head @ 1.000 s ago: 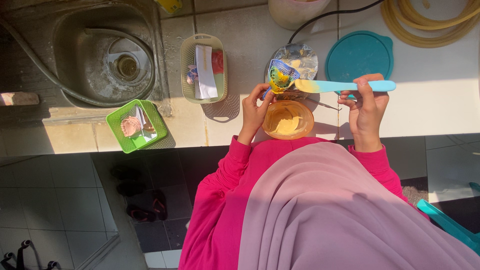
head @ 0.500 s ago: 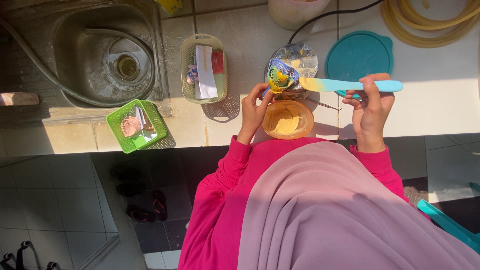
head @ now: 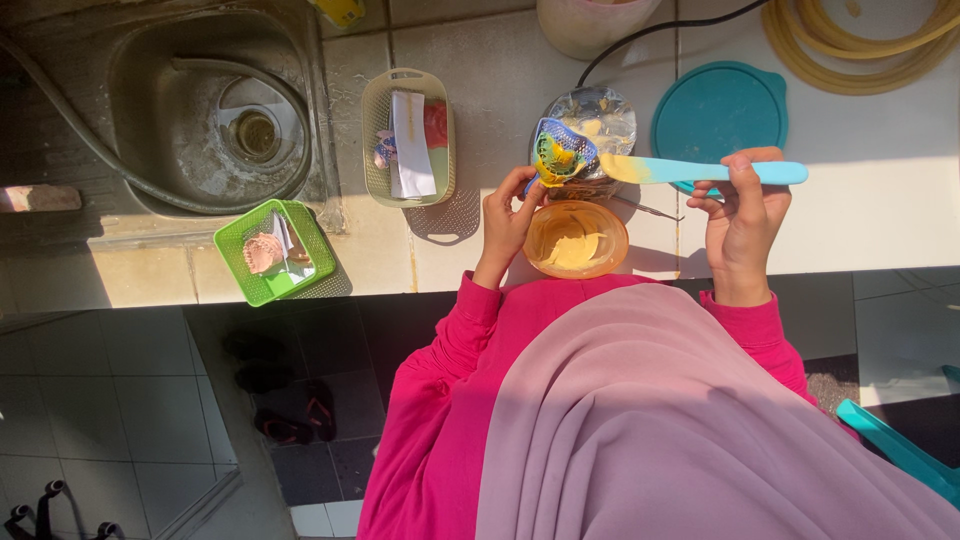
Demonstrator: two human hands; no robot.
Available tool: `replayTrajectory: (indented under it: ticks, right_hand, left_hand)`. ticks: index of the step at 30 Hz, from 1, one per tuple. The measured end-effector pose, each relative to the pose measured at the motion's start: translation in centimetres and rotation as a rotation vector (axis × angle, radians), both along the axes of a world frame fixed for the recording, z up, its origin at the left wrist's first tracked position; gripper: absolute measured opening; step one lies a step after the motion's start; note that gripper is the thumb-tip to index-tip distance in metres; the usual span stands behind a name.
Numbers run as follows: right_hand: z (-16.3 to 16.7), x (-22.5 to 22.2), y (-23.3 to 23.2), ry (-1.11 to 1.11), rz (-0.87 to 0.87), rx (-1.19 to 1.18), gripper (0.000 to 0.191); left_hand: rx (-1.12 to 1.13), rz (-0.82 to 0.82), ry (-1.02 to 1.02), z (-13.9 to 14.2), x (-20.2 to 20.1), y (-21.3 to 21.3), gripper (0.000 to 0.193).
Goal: The person mixes a yellow paste in a plastic bowl using a spatula, adding material and stirring it at a sink-side counter. They then hold a partial denture framework on a plaster model and spread the mixed paste onto the framework with the spatula, working it into the dental appliance.
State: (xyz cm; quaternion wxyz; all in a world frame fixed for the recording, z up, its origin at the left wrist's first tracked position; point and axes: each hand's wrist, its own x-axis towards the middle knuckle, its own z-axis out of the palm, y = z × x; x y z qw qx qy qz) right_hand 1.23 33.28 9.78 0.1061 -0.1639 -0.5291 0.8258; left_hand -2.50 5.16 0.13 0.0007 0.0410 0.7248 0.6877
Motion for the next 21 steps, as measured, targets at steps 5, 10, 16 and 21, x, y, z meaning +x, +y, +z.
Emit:
replayTrajectory:
  ticks: [5, 10, 16, 21]
  right_hand:
    - [0.1, 0.02, -0.08, 0.001, -0.002, 0.001, 0.016]
    - [0.18, 0.01, -0.24, -0.001, -0.003, 0.024, 0.016]
    - [0.23, 0.04, -0.26, -0.002, -0.002, 0.005, 0.017]
    - [0.07, -0.02, -0.57, 0.02, 0.01, 0.033, 0.017]
  left_hand:
    - [-0.012, 0.005, 0.01, -0.03, -0.04, -0.08, 0.02]
    - [-0.028, 0.004, 0.015, 0.13, -0.1, -0.13, 0.02]
    - [-0.069, 0.012, 0.031, 0.61, -0.13, -0.21, 0.021]
    - [-0.076, 0.009, 0.027, 0.9, -0.11, -0.2, 0.02]
